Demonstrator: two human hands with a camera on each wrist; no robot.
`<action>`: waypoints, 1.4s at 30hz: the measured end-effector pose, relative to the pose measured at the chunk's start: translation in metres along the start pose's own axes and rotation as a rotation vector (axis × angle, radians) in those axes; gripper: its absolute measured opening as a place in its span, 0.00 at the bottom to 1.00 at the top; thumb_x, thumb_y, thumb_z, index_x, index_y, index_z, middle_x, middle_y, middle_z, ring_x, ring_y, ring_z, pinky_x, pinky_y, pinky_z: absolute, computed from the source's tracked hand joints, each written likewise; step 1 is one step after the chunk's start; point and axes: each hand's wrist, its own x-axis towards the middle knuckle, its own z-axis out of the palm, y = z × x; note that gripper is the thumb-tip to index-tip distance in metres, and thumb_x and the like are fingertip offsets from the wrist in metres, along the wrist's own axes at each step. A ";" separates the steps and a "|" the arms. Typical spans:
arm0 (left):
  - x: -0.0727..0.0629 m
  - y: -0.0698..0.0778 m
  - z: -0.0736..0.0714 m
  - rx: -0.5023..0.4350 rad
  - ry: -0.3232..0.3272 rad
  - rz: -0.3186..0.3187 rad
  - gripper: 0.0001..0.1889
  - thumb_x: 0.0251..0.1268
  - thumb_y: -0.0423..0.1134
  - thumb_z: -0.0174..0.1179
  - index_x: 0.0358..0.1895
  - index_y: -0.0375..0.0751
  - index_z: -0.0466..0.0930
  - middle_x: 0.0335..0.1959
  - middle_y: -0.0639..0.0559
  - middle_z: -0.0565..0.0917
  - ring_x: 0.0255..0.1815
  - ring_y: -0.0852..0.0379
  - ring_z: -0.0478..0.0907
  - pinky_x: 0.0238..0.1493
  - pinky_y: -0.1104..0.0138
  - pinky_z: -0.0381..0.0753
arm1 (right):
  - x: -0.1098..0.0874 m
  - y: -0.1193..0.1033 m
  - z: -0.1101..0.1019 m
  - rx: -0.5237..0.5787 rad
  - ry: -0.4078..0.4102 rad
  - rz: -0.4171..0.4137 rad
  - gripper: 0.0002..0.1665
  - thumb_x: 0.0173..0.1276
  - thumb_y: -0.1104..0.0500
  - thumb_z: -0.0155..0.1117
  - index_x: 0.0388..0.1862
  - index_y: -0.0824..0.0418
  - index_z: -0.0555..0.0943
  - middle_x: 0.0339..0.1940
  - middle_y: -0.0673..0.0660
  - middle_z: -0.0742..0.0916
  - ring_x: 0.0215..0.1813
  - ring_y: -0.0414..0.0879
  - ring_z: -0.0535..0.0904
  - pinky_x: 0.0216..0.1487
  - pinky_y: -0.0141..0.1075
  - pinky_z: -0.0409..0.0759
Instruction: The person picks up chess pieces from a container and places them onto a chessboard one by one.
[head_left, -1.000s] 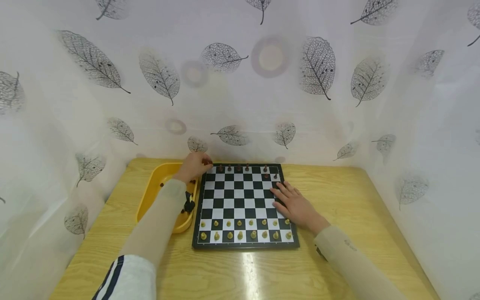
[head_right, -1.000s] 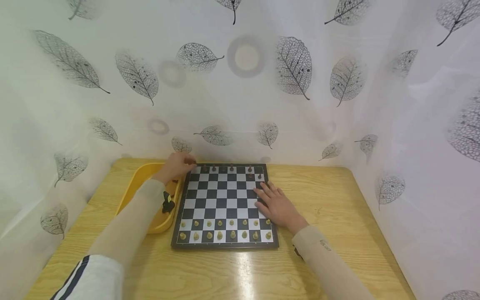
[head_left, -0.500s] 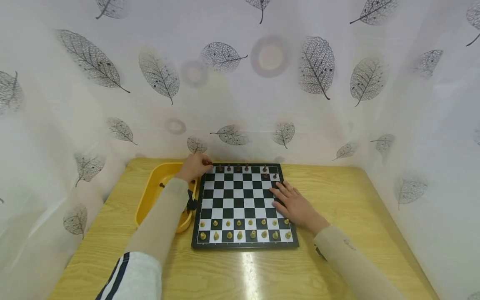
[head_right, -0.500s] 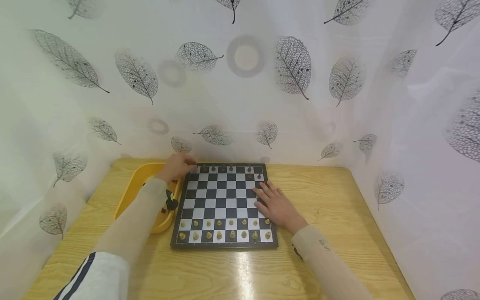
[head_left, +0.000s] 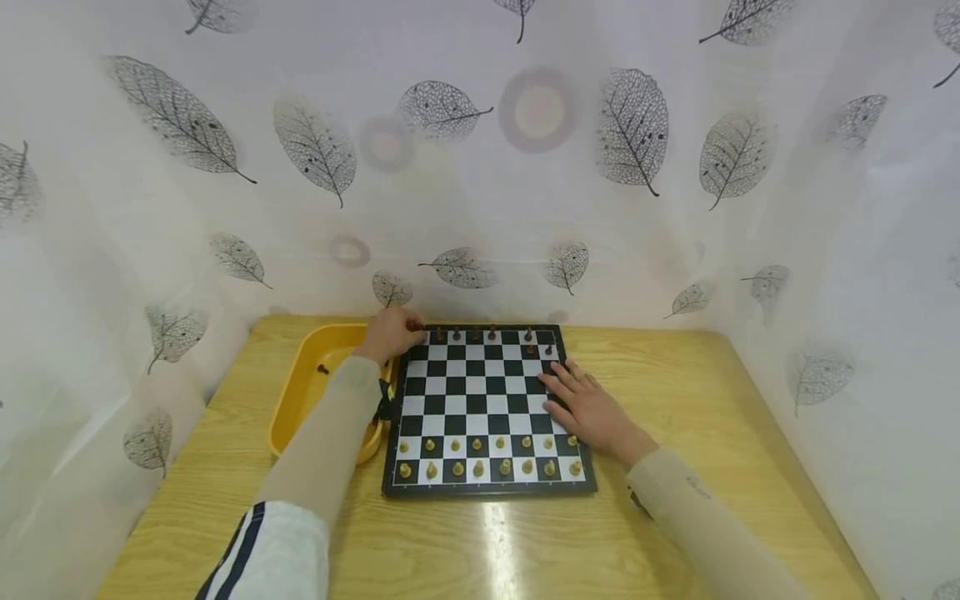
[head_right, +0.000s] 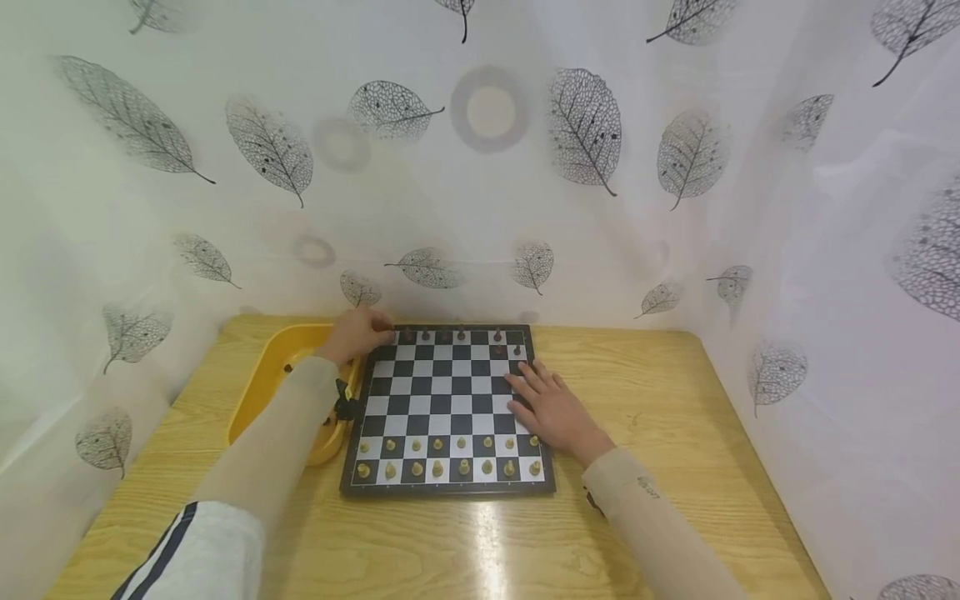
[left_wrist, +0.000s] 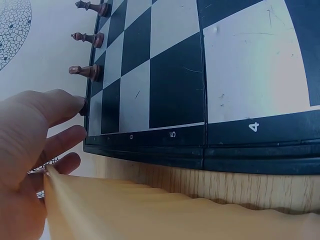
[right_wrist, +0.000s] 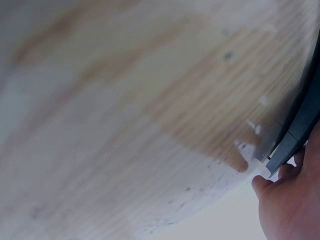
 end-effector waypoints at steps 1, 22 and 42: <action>0.000 0.000 0.000 0.009 0.004 0.002 0.14 0.73 0.44 0.66 0.53 0.39 0.90 0.50 0.42 0.90 0.50 0.45 0.84 0.58 0.51 0.84 | 0.000 0.000 0.000 0.000 -0.005 0.003 0.39 0.85 0.33 0.39 0.87 0.46 0.59 0.88 0.57 0.60 0.89 0.63 0.48 0.84 0.62 0.55; -0.003 0.005 0.002 0.106 0.014 -0.002 0.13 0.73 0.42 0.65 0.52 0.39 0.90 0.51 0.42 0.91 0.52 0.43 0.85 0.63 0.48 0.80 | 0.001 -0.001 0.000 -0.006 0.009 -0.008 0.38 0.85 0.34 0.40 0.86 0.48 0.61 0.88 0.59 0.61 0.88 0.64 0.49 0.83 0.64 0.56; -0.003 0.004 0.002 0.115 0.027 0.002 0.13 0.73 0.42 0.65 0.52 0.39 0.90 0.50 0.42 0.91 0.51 0.42 0.84 0.65 0.45 0.77 | 0.002 -0.002 -0.001 -0.004 0.001 -0.005 0.39 0.85 0.33 0.40 0.86 0.47 0.60 0.88 0.58 0.61 0.89 0.63 0.49 0.84 0.63 0.56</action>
